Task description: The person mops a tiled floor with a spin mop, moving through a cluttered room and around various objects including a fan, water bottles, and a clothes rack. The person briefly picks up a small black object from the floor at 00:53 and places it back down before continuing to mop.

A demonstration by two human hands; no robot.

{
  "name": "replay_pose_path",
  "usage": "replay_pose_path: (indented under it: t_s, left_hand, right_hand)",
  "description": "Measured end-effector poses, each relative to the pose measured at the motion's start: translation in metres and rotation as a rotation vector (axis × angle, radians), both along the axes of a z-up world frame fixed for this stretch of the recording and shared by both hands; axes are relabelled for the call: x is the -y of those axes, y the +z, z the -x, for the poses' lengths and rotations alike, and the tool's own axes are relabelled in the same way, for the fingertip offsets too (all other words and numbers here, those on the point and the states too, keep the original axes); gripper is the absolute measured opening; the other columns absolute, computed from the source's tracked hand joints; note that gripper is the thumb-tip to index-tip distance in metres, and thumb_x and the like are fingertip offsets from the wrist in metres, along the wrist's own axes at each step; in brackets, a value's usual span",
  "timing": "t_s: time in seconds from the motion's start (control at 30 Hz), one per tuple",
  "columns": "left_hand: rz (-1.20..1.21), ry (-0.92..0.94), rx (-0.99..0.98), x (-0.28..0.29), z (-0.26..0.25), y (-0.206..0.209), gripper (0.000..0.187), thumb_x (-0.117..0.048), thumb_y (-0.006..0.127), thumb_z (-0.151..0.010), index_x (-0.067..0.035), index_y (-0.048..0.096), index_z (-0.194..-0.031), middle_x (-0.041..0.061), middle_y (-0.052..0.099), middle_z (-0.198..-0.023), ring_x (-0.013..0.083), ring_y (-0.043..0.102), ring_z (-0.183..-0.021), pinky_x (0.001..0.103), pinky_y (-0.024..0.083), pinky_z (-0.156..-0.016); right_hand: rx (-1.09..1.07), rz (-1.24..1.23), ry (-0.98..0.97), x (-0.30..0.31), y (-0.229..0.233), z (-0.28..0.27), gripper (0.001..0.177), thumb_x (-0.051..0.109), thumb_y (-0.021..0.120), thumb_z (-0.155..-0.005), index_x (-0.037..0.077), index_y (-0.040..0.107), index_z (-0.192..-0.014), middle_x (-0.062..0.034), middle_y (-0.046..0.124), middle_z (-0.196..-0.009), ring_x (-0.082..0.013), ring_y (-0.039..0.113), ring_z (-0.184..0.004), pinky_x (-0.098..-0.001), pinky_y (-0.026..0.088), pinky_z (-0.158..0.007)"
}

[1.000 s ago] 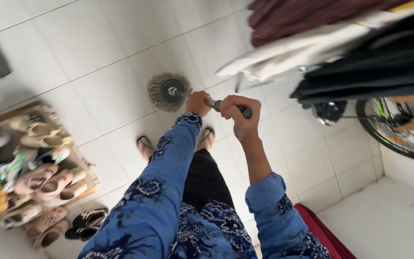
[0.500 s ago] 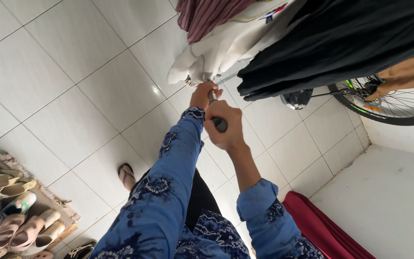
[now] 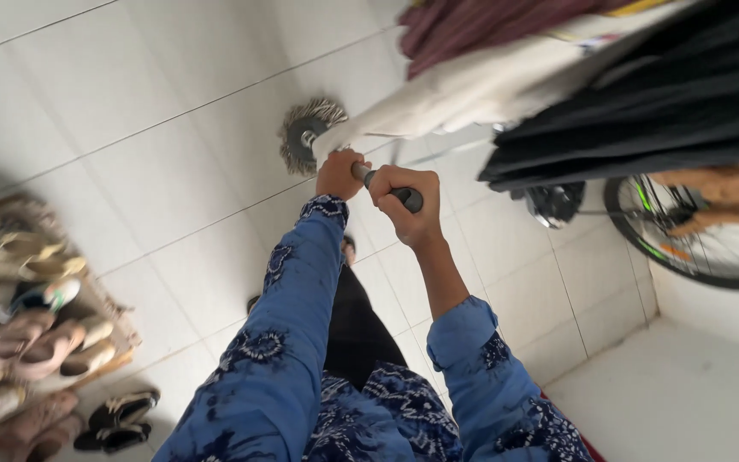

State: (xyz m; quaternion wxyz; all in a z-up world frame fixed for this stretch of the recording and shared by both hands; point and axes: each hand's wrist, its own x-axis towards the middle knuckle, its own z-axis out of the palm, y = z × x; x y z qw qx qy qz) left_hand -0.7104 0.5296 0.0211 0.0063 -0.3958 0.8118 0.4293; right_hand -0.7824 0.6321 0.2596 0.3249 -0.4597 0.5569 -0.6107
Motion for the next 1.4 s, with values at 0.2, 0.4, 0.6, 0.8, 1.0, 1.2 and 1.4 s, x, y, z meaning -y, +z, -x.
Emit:
replay_pose_path:
  t_s: [0.2,0.4,0.6,0.8,1.0,1.2,1.4]
  left_hand:
    - [-0.019,0.153,0.095,0.011,-0.169,0.004,0.025,-0.044,0.06,-0.101,-0.021,0.07,-0.101,-0.002,0.07,-0.103,0.0238,0.068,-0.106,0.046,0.06,-0.099]
    - [0.041,0.338,0.17,-0.002,-0.316,0.021,0.019,-0.034,0.069,-0.095,-0.017,0.072,-0.103,0.0,0.072,-0.102,0.0251,0.068,-0.108,0.046,0.059,-0.098]
    - [0.006,0.414,0.261,-0.008,-0.41,-0.003,0.027,-0.03,0.074,-0.089,-0.02,0.074,-0.114,0.001,0.073,-0.108,0.0254,0.07,-0.108,0.047,0.06,-0.097]
    - [-0.009,0.329,0.423,-0.008,-0.464,-0.052,0.037,-0.033,0.077,-0.084,-0.024,0.072,-0.12,0.002,0.071,-0.118,0.0264,0.068,-0.115,0.048,0.06,-0.097]
    - [0.012,0.317,0.531,-0.038,-0.46,-0.048,0.018,-0.024,0.07,-0.082,-0.019,0.078,-0.098,0.001,0.075,-0.092,0.0234,0.074,-0.098,0.044,0.064,-0.086]
    - [0.073,0.191,0.362,-0.08,-0.337,0.003,0.011,-0.02,0.068,-0.084,-0.015,0.077,-0.088,0.003,0.073,-0.084,0.025,0.074,-0.093,0.044,0.063,-0.088]
    - [-0.004,0.02,0.193,-0.153,-0.151,0.022,0.026,-0.028,0.054,-0.099,-0.01,0.072,-0.096,0.01,0.071,-0.099,0.03,0.07,-0.103,0.046,0.058,-0.098]
  right_hand:
    - [0.12,0.004,0.172,0.038,0.005,-0.13,0.019,0.007,0.053,-0.07,0.011,0.054,-0.051,-0.0021,0.049,-0.048,-0.0125,0.046,-0.05,-0.0268,0.045,-0.053]
    - [0.21,0.009,0.335,0.049,-0.001,-0.254,0.021,0.004,0.054,-0.071,0.007,0.052,-0.051,-0.0053,0.051,-0.05,-0.0166,0.049,-0.052,-0.0283,0.044,-0.054]
    - [0.277,0.036,0.378,0.057,-0.018,-0.335,0.019,0.0,0.05,-0.067,0.005,0.053,-0.049,-0.0088,0.048,-0.046,-0.0197,0.049,-0.049,-0.0306,0.048,-0.055]
    - [0.42,0.069,0.301,0.047,-0.04,-0.38,0.02,0.0,0.052,-0.072,0.004,0.05,-0.053,-0.0079,0.044,-0.049,-0.0206,0.051,-0.052,-0.0329,0.046,-0.056]
    - [0.407,0.06,0.224,0.007,-0.041,-0.368,0.024,0.001,0.056,-0.078,0.002,0.054,-0.053,-0.0107,0.052,-0.051,-0.0239,0.054,-0.055,-0.0369,0.049,-0.061]
    - [0.315,-0.007,0.096,-0.04,-0.005,-0.27,0.024,0.001,0.054,-0.075,0.007,0.053,-0.051,-0.0072,0.052,-0.048,-0.0211,0.055,-0.053,-0.0304,0.048,-0.057]
    - [0.126,-0.068,-0.117,-0.128,0.024,-0.136,0.02,0.001,0.054,-0.071,0.006,0.055,-0.051,-0.0061,0.052,-0.051,-0.0181,0.052,-0.055,-0.0299,0.049,-0.06]
